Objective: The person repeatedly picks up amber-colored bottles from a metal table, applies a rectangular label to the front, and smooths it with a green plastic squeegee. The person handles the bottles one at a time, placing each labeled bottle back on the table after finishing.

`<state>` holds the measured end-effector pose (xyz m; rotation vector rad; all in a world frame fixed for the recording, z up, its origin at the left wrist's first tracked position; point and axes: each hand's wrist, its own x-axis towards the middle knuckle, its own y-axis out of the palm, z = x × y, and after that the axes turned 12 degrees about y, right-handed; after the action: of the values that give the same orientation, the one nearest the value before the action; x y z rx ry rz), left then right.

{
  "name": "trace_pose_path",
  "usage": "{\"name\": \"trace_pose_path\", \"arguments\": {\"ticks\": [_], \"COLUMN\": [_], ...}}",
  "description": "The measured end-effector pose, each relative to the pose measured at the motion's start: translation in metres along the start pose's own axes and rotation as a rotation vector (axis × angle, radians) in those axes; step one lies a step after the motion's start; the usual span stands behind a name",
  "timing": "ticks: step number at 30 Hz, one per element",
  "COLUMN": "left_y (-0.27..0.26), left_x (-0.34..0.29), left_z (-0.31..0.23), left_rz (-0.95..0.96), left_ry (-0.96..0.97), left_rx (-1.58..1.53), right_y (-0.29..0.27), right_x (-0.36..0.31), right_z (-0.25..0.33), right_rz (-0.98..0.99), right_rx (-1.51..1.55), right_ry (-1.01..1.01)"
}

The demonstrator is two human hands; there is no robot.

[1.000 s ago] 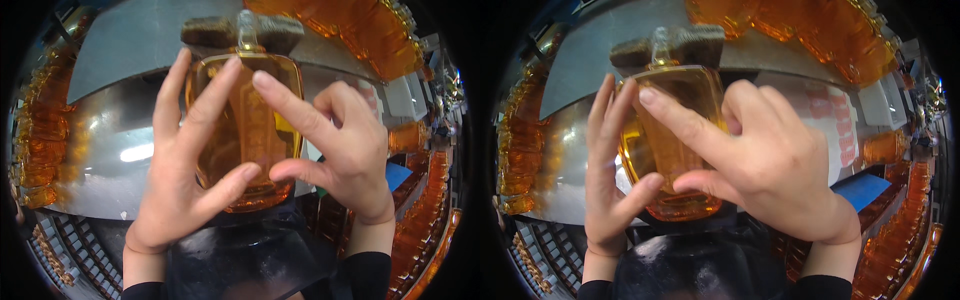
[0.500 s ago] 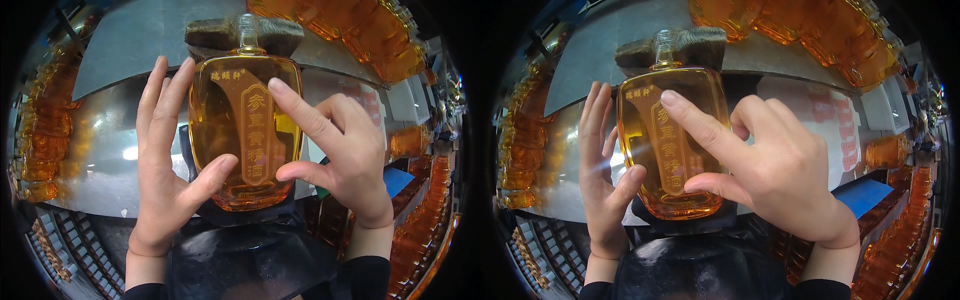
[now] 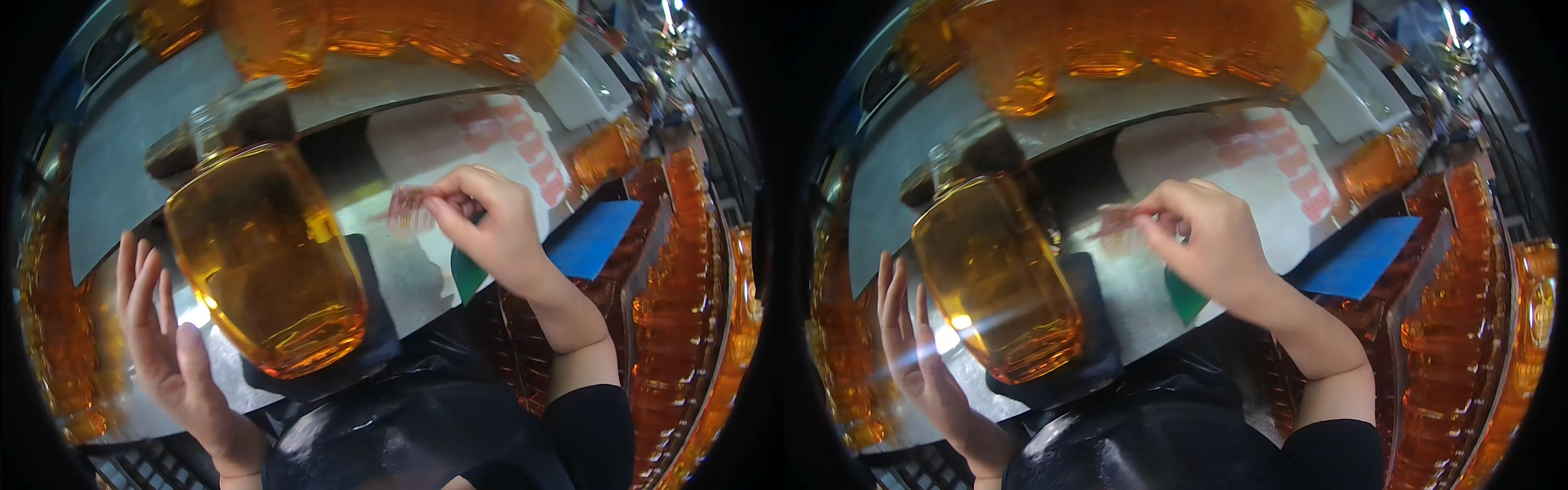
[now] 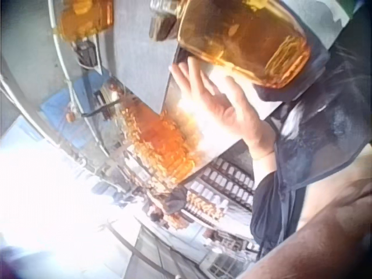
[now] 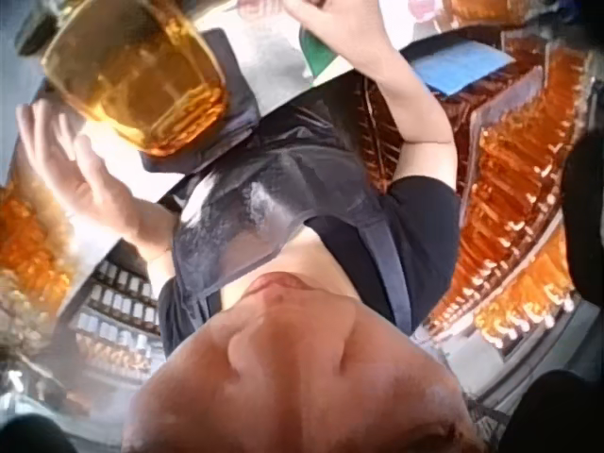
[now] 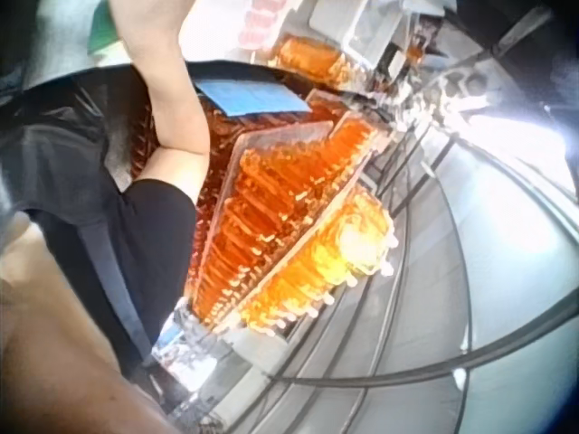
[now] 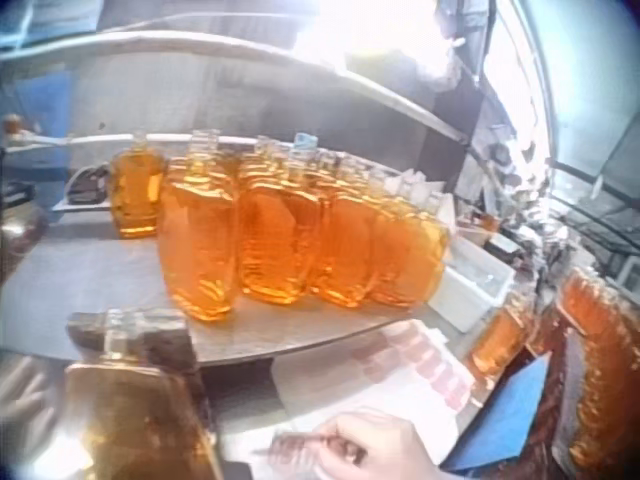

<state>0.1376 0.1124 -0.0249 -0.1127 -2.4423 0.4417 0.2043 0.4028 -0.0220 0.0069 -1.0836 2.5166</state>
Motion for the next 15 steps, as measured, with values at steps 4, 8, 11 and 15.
{"name": "trace_pose_path", "arguments": {"ticks": [4, 8, 11, 15], "left_y": [0.012, 0.007, 0.008, 0.013], "left_x": [0.006, 0.007, 0.005, 0.008], "left_z": [0.0, 0.008, 0.004, 0.01], "left_rz": [0.053, 0.012, -0.046, -0.074], "left_ry": [0.026, 0.069, 0.029, 0.025], "left_rx": [0.008, -0.012, -0.01, -0.034], "right_y": [0.009, -0.009, -0.024, -0.045], "right_x": [-0.009, 0.01, 0.025, -0.024], "right_z": [-0.095, -0.133, -0.17, -0.164], "right_rz": [0.241, -0.037, -0.111, 0.053], "right_rx": [-0.161, -0.446, -0.702, -0.834], "right_ry": [0.203, 0.13, 0.043, -0.017]}}
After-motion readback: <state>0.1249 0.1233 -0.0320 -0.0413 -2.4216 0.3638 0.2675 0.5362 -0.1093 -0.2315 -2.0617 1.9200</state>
